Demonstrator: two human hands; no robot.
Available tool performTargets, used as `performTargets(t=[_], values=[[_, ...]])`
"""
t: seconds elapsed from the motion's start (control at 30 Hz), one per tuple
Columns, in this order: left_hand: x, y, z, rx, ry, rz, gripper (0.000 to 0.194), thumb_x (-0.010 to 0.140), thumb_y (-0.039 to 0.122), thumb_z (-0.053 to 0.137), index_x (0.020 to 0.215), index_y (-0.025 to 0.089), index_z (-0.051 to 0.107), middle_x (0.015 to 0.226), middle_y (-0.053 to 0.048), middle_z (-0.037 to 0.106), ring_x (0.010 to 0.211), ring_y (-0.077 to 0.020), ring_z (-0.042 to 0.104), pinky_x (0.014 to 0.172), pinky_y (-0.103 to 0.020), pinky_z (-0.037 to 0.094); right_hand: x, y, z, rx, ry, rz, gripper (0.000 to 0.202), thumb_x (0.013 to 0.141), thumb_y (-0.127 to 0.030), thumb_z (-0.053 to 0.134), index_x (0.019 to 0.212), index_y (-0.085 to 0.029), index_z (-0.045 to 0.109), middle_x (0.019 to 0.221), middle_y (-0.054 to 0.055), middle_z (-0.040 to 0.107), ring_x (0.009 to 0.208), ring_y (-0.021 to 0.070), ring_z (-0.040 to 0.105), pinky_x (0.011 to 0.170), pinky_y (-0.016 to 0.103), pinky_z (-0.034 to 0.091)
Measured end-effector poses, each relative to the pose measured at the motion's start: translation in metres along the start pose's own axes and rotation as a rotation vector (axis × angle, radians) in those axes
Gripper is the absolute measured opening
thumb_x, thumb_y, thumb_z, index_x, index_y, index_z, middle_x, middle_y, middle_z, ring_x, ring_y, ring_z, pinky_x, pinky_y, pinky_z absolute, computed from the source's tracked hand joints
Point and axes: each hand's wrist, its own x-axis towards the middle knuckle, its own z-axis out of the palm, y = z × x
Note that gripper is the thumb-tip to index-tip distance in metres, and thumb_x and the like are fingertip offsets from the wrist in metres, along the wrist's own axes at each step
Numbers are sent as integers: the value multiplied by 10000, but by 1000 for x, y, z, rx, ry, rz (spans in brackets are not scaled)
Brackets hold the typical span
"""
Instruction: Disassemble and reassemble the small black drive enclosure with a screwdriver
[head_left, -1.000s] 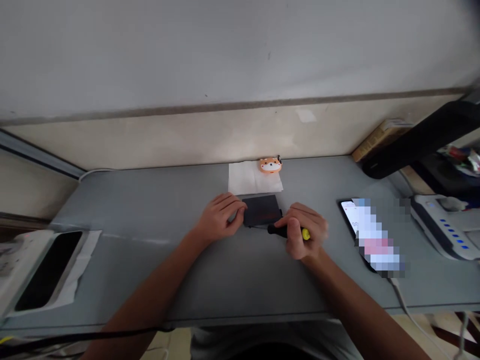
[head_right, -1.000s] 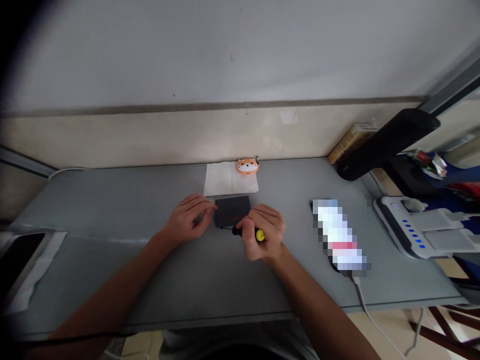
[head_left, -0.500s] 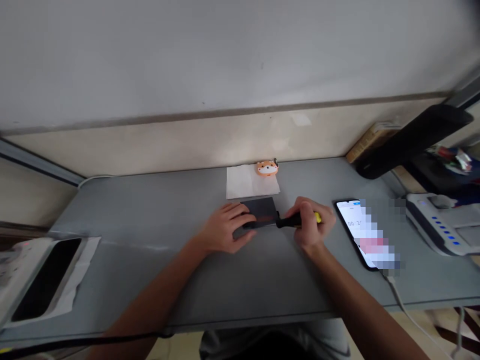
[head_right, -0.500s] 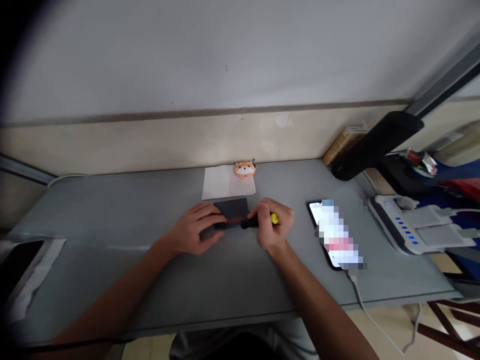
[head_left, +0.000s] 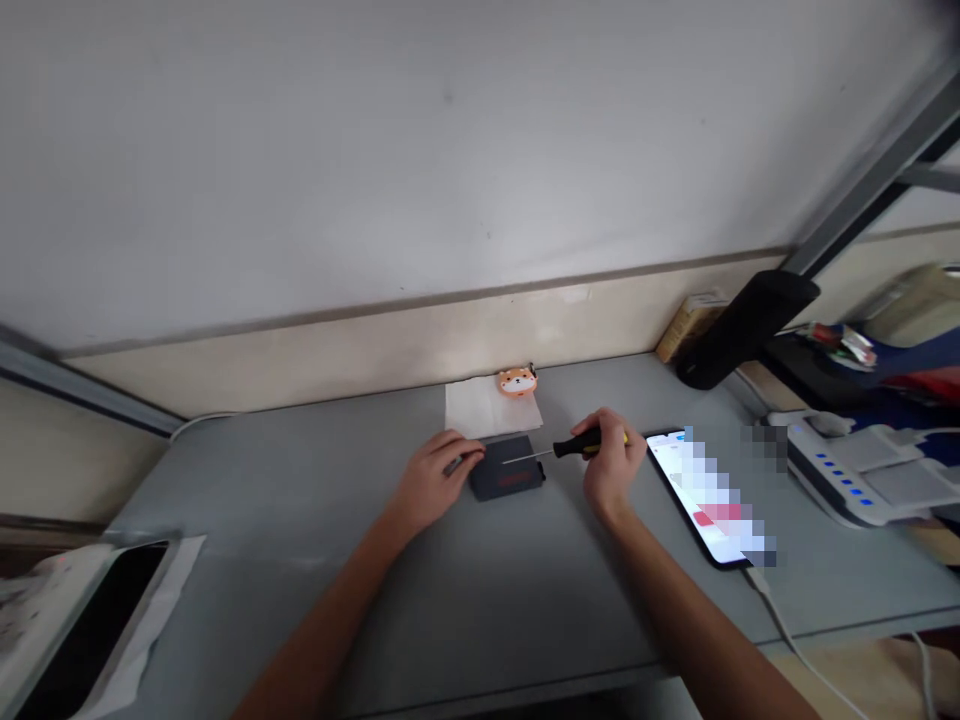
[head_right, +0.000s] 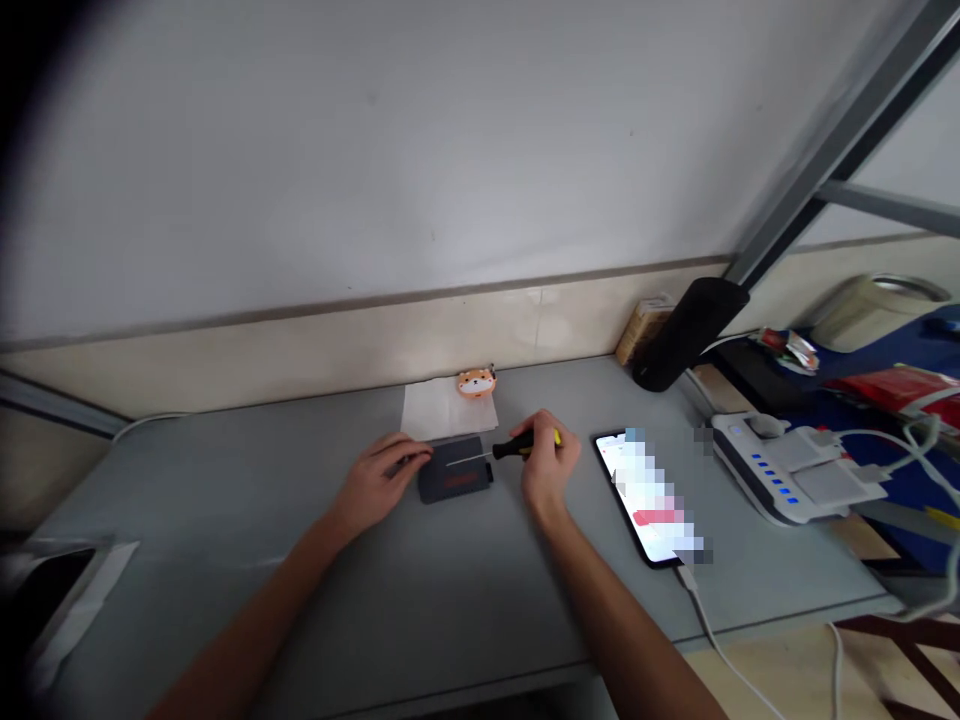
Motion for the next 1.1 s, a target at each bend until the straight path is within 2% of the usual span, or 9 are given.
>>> performTargets(t=[0.07, 0.17, 0.33, 0.43, 0.6, 0.67, 0.8, 0.93, 1.1], values=[[10, -13, -3, 102, 5, -115, 259, 1040, 319, 519, 933, 229, 737, 801, -13, 693, 719, -153, 668, 675, -255, 552, 6, 2, 0, 14, 69, 81, 396, 742, -467, 503, 471, -198, 609, 450, -1, 498, 437, 126, 441, 399, 242, 329], [25, -32, -7, 134, -26, -148, 229, 999, 327, 571, 901, 224, 751, 741, -10, 662, 676, -162, 639, 629, -255, 515, 11, 6, 1, 23, 122, 141, 400, 737, -495, 512, 490, -195, 609, 471, 2, 498, 460, 130, 445, 406, 249, 334], [38, -44, -5, 137, -106, -201, 200, 950, 285, 609, 860, 196, 763, 747, -14, 660, 603, -147, 608, 592, -257, 479, 11, 10, 1, 10, 67, 104, 392, 761, -475, 506, 500, -198, 603, 466, -12, 490, 472, 130, 446, 431, 249, 336], [36, -40, -2, 133, -131, -264, 184, 948, 275, 609, 902, 186, 764, 777, -20, 668, 635, -156, 621, 641, -276, 501, 10, 11, -1, 1, 60, 101, 375, 757, -464, 509, 512, -196, 602, 471, -16, 482, 470, 127, 447, 439, 255, 339], [18, -18, -2, 121, -121, -350, 275, 1019, 307, 510, 1162, 185, 710, 929, -49, 689, 765, -177, 658, 771, -319, 540, 14, 10, -2, -14, 135, 77, 379, 786, -449, 484, 531, -195, 604, 497, -5, 502, 459, 126, 464, 415, 249, 336], [6, -2, 0, 94, -148, -331, 280, 1013, 360, 540, 1203, 214, 686, 963, -43, 691, 817, -183, 673, 798, -322, 551, 14, 10, -2, -19, 152, 42, 376, 799, -436, 485, 535, -196, 605, 507, -5, 507, 457, 121, 471, 415, 244, 342], [-14, 22, 9, 130, -196, -237, 409, 978, 439, 608, 1323, 220, 601, 1168, -108, 665, 962, -259, 686, 902, -438, 561, 12, 7, -3, -42, 158, -13, 372, 810, -427, 494, 535, -200, 603, 511, -9, 506, 450, 111, 469, 413, 236, 338], [-17, 21, 8, 48, -231, -248, 417, 971, 425, 631, 1331, 217, 598, 1169, -109, 650, 1044, -285, 677, 956, -467, 559, 10, 3, -2, -55, 194, -49, 345, 798, -396, 478, 532, -206, 589, 494, -14, 498, 421, 107, 439, 407, 243, 321], [-15, 7, -11, -163, -320, -178, 491, 957, 265, 663, 1431, 242, 534, 1293, -116, 660, 1149, -266, 663, 1007, -434, 557, 9, 5, 0, -114, 163, -74, 332, 799, -359, 456, 539, -206, 593, 486, -2, 524, 434, 129, 449, 421, 261, 324]])
